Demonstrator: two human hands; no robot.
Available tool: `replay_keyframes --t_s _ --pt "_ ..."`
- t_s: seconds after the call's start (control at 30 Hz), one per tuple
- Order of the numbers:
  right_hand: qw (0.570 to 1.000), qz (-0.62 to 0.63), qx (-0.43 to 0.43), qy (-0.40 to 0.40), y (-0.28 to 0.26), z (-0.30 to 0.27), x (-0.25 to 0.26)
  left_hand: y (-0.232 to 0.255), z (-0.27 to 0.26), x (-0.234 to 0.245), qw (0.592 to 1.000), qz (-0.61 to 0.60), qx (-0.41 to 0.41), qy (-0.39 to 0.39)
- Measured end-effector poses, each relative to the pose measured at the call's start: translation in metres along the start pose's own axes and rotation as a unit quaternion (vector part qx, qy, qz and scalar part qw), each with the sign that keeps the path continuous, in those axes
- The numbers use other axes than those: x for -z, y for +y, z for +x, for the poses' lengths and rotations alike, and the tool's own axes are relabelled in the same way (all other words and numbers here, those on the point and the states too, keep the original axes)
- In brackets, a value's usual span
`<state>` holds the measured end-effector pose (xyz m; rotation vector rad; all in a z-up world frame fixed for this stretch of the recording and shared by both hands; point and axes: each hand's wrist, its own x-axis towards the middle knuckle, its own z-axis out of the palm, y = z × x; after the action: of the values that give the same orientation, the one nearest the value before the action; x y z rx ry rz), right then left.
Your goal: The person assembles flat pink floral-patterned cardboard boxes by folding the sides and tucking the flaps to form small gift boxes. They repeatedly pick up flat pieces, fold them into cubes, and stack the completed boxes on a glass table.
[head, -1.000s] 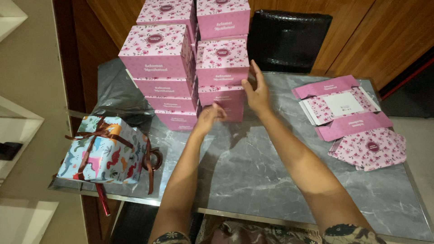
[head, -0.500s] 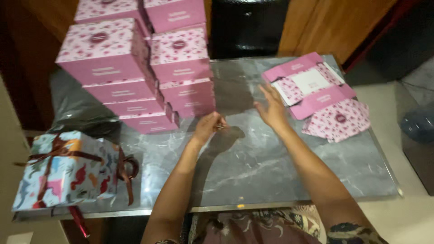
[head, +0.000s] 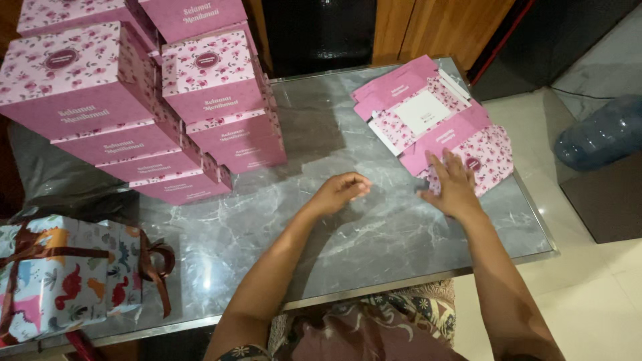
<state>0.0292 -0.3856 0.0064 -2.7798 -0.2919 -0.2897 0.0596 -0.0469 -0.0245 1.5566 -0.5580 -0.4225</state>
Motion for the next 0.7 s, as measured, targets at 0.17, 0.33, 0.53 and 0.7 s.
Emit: replay_keyframes --t_s 0.17,0.33,0.53,0.7 --pt "0.998 0.044 0.027 -0.023 -0.006 -0.013 0.026 -0.008 0.001 -0.006 1.000 -0.004 0.007 0.004" --pt "0.998 0.000 0.041 -0.056 -0.019 -0.024 0.045 -0.016 -0.003 -0.008 0.999 -0.035 0.009 0.024" --pt "0.991 -0.093 0.050 -0.077 -0.011 -0.031 0.043 -0.008 -0.012 -0.011 0.998 -0.011 0.041 0.047" --pt "0.991 -0.072 0.110 -0.008 0.010 -0.029 0.029 -0.004 -0.013 -0.018 0.998 -0.021 0.040 0.036"
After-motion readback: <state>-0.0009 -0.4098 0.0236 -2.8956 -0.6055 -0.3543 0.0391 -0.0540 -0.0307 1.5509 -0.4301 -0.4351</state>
